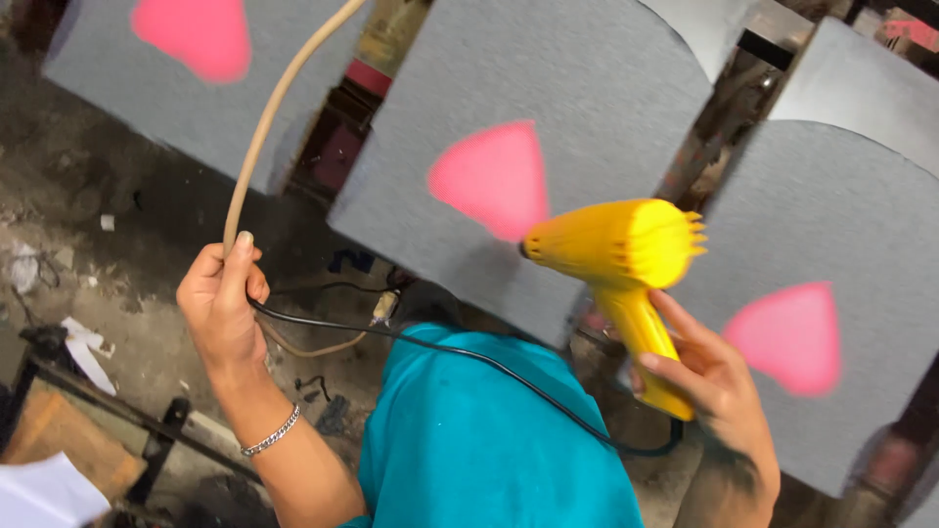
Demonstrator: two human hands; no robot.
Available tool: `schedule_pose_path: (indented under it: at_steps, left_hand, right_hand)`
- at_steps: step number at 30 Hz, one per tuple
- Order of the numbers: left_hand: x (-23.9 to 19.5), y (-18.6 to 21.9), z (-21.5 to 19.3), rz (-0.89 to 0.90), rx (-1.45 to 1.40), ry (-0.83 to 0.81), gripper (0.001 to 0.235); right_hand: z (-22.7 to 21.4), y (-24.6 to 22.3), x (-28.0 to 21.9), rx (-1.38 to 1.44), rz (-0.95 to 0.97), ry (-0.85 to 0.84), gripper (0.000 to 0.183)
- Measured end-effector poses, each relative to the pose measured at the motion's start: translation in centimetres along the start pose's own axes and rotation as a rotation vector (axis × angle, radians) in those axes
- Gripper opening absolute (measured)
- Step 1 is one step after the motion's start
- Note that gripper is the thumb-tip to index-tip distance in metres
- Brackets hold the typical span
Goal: Drying screen-printed designs on shirts using a handheld heat gun on a production line.
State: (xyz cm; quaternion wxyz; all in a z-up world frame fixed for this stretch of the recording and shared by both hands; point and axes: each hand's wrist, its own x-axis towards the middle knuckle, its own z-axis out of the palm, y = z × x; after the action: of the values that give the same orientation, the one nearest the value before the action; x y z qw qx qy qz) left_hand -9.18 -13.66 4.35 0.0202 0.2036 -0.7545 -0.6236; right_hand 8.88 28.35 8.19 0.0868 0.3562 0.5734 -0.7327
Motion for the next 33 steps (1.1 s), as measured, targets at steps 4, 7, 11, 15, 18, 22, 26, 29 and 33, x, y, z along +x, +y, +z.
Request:
schedule_pose_path:
  at_steps: [4,7,11,15,18,22,26,29,33]
  left_hand:
    - [9.4,-1.2,-3.7,0.099,0.035,-0.027,0.048]
    - [14.3,-1.4,-5.0,0.114,0.097,-0.041,0.058]
    - [21.0,-3.6,-6.6,0.080,0.051,-0.047,0.059]
    - [25.0,-4.4,-6.3,0.011,0.050,-0.118,0.061]
    - [26.9,-5.4,-6.0,0.068,0.100,-0.161,0.064]
    - [28.3,-6.4,-5.5,0.113,0.143,-0.205,0.064]
    - [29.7,-7.6,-5.2,0.154,0.170,-0.235,0.064]
    - [30.4,-8.1,-5.1,0.152,0.148,-0.268,0.064]
    - [30.9,-9.6,-4.9,0.109,0.116,-0.249,0.062]
  right_hand:
    - [11.4,-2.1,4.2,-0.109,-0.092,-0.070,0.074]
    - [16.0,-3.5,5.4,-0.181,-0.073,0.044,0.073]
    - [18.4,-3.1,3.1,-0.190,0.040,0.183,0.072]
    - [22.9,-4.9,4.3,-0.169,0.093,0.280,0.072]
    - [23.9,-4.7,4.5,-0.206,-0.032,0.278,0.071]
    - [23.7,-4.7,2.9,-0.263,0.041,0.325,0.070]
    - [25.5,-5.0,4.9,-0.215,-0.025,0.268,0.070]
    - [25.6,-4.6,4.9,-0.264,-0.040,0.301,0.070]
    - [25.0,-4.9,2.7,-0.268,0.040,0.310,0.071]
